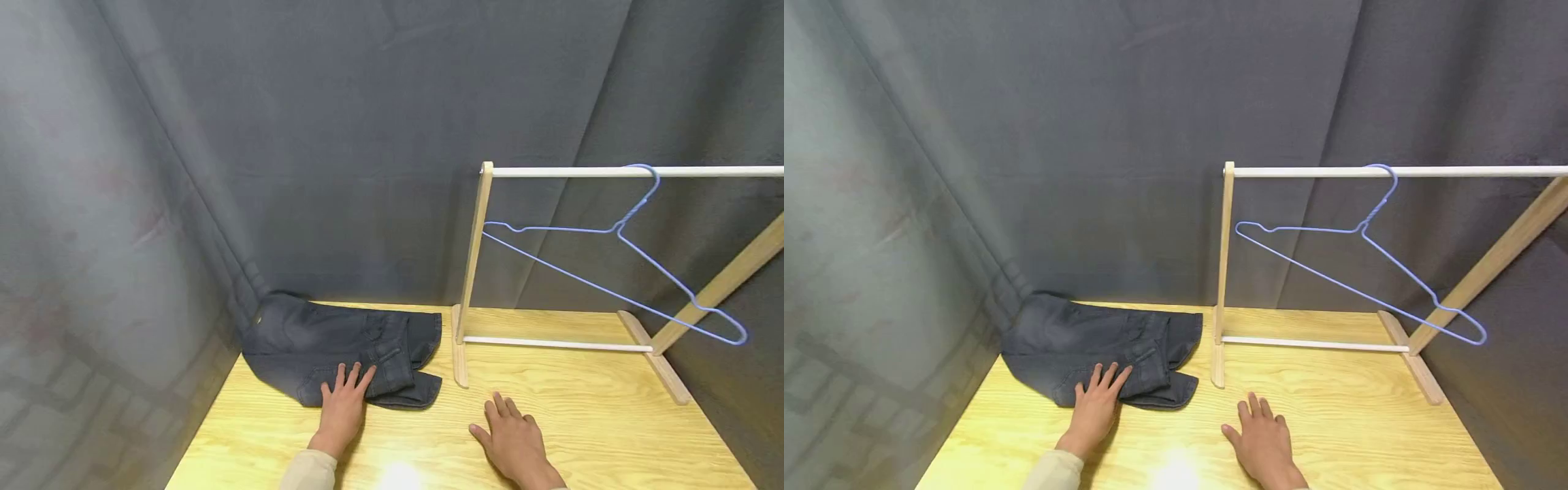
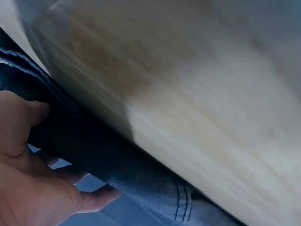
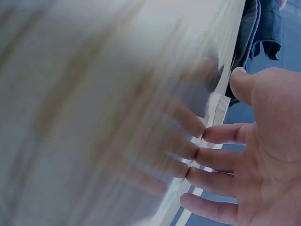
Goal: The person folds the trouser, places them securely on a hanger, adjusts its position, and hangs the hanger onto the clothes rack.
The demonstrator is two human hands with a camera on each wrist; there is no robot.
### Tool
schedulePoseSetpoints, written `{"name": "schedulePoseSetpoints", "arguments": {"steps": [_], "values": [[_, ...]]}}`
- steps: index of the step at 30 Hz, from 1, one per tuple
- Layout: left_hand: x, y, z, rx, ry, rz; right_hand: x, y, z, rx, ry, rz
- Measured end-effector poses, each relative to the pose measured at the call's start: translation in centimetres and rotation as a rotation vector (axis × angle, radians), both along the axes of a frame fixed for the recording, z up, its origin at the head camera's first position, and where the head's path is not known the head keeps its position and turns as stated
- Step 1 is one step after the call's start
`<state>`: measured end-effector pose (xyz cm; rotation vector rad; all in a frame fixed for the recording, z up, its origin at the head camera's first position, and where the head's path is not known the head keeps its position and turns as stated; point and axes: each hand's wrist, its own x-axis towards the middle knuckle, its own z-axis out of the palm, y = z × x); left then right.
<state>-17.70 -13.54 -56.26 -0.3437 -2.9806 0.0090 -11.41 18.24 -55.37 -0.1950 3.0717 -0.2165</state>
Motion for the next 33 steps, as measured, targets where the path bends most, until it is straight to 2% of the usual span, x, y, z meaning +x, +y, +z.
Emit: {"name": "schedulePoseSetpoints", "arguments": {"steps": [8,13,17,22,25,28,31,33], "values": [[0.5,0.0,0.4,-0.011,0.013,-0.014,0.3,0.2,0.1,-0.05,-0.028,-0.024],[0.7,0.4,0.8,-0.039,-0.008,-0.035,0.1,-0.1,0.2,-0.066,-0.019,-0.048],[1.2,0.8,1.1,-0.039,-0.026,-0.051,0.1,-0.3,0.3,-0.075,-0.035,-0.056],[2.2,1.1,1.1,-0.016,-0.002,-0.064,0.1,-0.4,0.3,-0.087,-0.043,-0.057],[2.8,1.3,1.1,-0.02,0.017,-0.087,0.2,-0.5,0.4,-0.106,-0.012,-0.087],[3.5,1.5,1.2,-0.034,0.052,-0.117,0.4,-0.9,0.5,-0.156,0.07,-0.112],[4.1,1.6,1.5,-0.038,0.086,-0.135,0.6,-1.6,0.7,-0.236,0.155,-0.106],[4.6,1.6,1.6,-0.031,0.106,-0.136,0.7,-2.3,0.9,-0.299,0.164,-0.098]]}}
